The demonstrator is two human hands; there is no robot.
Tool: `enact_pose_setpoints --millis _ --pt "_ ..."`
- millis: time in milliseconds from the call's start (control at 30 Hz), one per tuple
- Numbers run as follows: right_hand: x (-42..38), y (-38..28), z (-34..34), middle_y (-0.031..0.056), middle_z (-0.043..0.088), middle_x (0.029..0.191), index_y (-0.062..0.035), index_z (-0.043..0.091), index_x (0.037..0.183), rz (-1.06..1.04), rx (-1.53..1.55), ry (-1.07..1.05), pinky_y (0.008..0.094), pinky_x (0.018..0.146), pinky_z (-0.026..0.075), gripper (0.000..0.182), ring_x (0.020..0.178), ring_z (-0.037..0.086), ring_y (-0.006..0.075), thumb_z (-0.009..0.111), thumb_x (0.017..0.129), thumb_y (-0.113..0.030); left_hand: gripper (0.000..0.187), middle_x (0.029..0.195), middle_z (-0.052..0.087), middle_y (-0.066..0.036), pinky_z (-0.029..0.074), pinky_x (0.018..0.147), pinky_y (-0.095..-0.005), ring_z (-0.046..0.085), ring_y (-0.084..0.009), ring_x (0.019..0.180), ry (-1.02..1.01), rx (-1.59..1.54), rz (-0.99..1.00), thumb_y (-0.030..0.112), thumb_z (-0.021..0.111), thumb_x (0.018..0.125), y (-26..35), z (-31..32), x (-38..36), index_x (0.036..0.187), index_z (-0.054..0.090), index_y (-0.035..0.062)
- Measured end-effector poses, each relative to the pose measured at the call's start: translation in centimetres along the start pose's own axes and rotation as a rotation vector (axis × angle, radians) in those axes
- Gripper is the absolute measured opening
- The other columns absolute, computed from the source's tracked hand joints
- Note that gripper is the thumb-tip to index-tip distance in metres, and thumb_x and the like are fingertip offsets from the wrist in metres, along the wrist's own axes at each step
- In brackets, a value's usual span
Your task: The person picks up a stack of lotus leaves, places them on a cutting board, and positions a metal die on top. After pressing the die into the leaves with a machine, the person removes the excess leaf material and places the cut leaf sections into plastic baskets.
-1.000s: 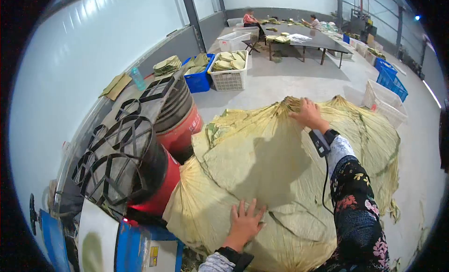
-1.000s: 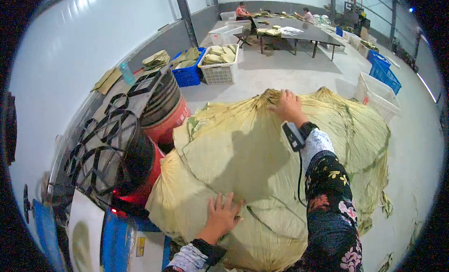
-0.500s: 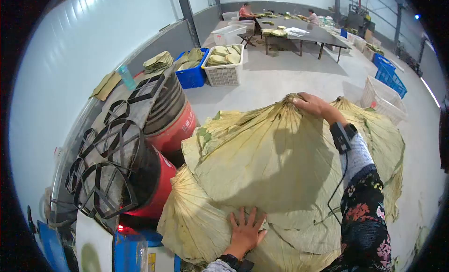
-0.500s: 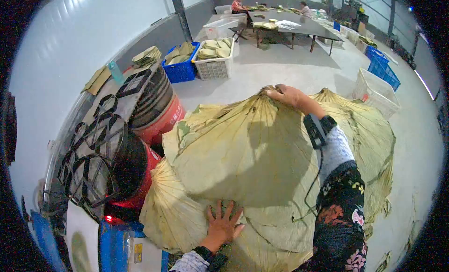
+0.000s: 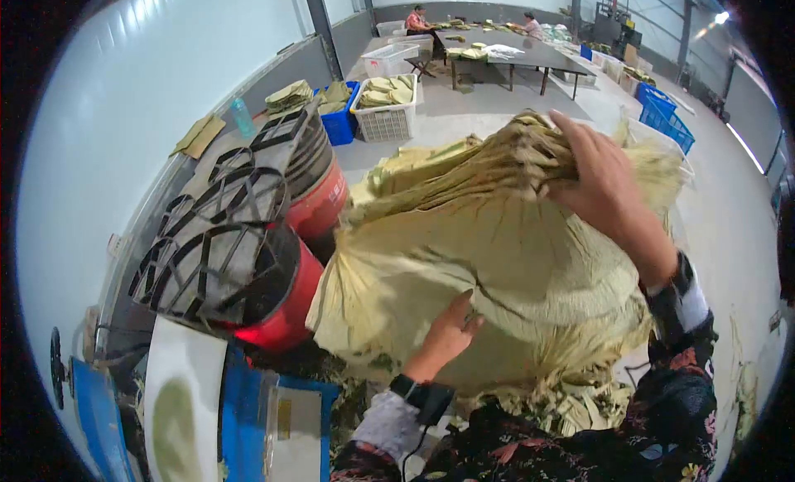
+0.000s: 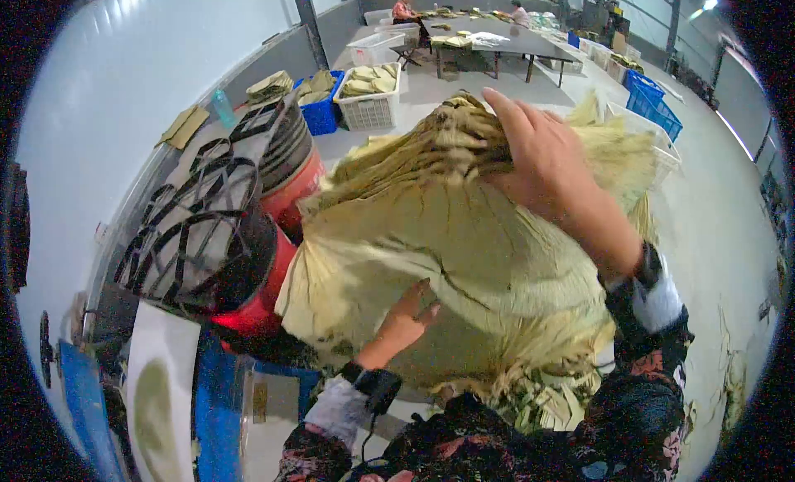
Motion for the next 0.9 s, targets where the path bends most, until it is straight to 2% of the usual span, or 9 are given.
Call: enact_pose_setpoints --millis 100,267,333,433,533,600,667,733,900 --pt "-7.5 -8.6 -5.7 0.0109 0.056 0.090 0.0044 0.040 0.128 -0.129 -0.103 0.005 0.0373 0.069 0.043 0.070 0.080 0.055 0.0249 0.067 0.065 -0.010 0.056 0.136 0.039 -0.011 0.037 0.100 -0.0402 0.042 -0.0294 0.122 -0.101 -1.277 0.049 0.029 0.050 0.092 5.7 -4.4 -8.6 0.137 0.027 0.0051" --pt "-20.6 -20.7 -1.9 0.0073 0.054 0.091 0.0060 0.046 0.122 -0.169 0.153 -0.424 0.0319 0.068 0.041 0.050 0.079 0.051 0.0198 0.051 0.076 -0.014 0.054 0.138 0.036 -0.012 0.037 0.100 -0.0420 0.036 -0.0278 0.127 0.016 -1.521 0.025 0.034 0.040 0.095 6.9 -7.1 -19.6 0.138 0.026 0.0045" --pt "-24.7 -23.8 0.1 0.0065 0.054 0.093 0.0030 0.046 0.122 -0.237 0.226 -0.460 0.0317 0.070 0.041 0.050 0.082 0.050 0.0189 0.051 0.077 -0.015 0.049 0.130 0.047 -0.012 0.037 0.099 -0.0407 0.049 -0.0269 0.116 0.106 -2.169 -0.297 0.032 0.049 0.091 6.2 -5.3 -22.3 0.129 0.041 0.0018" --pt "-29.1 -27.0 2.4 0.0049 0.053 0.097 -0.0031 0.047 0.124 -0.341 0.298 -0.505 0.0310 0.073 0.040 0.050 0.087 0.049 0.0176 0.050 0.077 -0.018 0.046 0.127 0.049 -0.014 0.039 0.097 -0.0408 0.049 -0.0261 0.115 0.258 -2.012 -0.584 0.022 0.052 0.091 1.5 0.2 -24.6 0.128 0.040 -0.0013" --pt "-29.9 -27.8 1.9 0.0042 0.052 0.099 -0.0063 0.049 0.124 -0.372 0.309 -0.467 0.0311 0.075 0.040 0.050 0.091 0.048 0.0178 0.050 0.076 -0.018 0.038 0.109 0.058 -0.010 0.045 0.088 -0.0397 0.058 -0.0261 0.099 0.300 -1.347 -0.362 0.025 0.052 0.091 0.5 0.9 -25.2 0.117 0.049 -0.0019" --pt "-29.4 -27.8 1.0 0.0045 0.051 0.100 -0.0064 0.050 0.124 -0.367 0.307 -0.407 0.0316 0.076 0.040 0.050 0.093 0.048 0.0184 0.051 0.075 -0.018 0.030 0.104 0.060 -0.009 0.047 0.081 -0.0366 0.060 -0.0224 0.093 0.361 -1.655 -0.550 0.019 0.054 0.089 1.7 0.1 -25.7 0.109 0.054 -0.0027" --pt "-28.3 -28.3 -1.2 0.0042 0.051 0.102 -0.0070 0.050 0.124 -0.395 0.383 -0.367 0.0302 0.076 0.039 0.048 0.094 0.049 0.0182 0.050 0.078 -0.022 0.026 0.101 0.061 -0.009 0.047 0.078 -0.0328 0.059 -0.0181 0.090 0.431 -0.382 0.020 0.014 0.055 0.085 5.0 -6.4 -26.9 0.104 0.057 -0.0039" --pt "-26.6 -29.1 -2.8 0.0068 0.051 0.108 -0.0052 0.048 0.126 -0.422 0.385 -0.336 0.0328 0.083 0.040 0.052 0.102 0.048 0.0211 0.053 0.077 -0.023 0.040 0.103 0.060 -0.010 0.048 0.083 -0.0369 0.058 -0.0226 0.095 0.513 -1.364 -0.539 0.012 0.058 0.074 3.2 -7.2 -28.0 0.111 0.054 0.0006" --pt "-18.7 -30.8 -5.9 0.0222 0.037 0.130 0.0000 0.032 0.134 -0.366 1.235 -0.115 0.0455 0.099 0.032 0.083 0.118 0.039 0.0360 0.069 0.067 -0.031 0.057 0.122 0.049 -0.014 0.048 0.087 -0.0413 0.056 -0.0262 0.101 1.047 -0.773 -0.277 0.009 0.054 0.077 6.3 -22.2 -32.4 0.131 0.036 0.0007"
Point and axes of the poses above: each hand's wrist, its own x-axis towards the middle knuckle, its own z-axis out of the palm, y = z × x, the point moved 7 cm from there along x, towards the middle knuckle
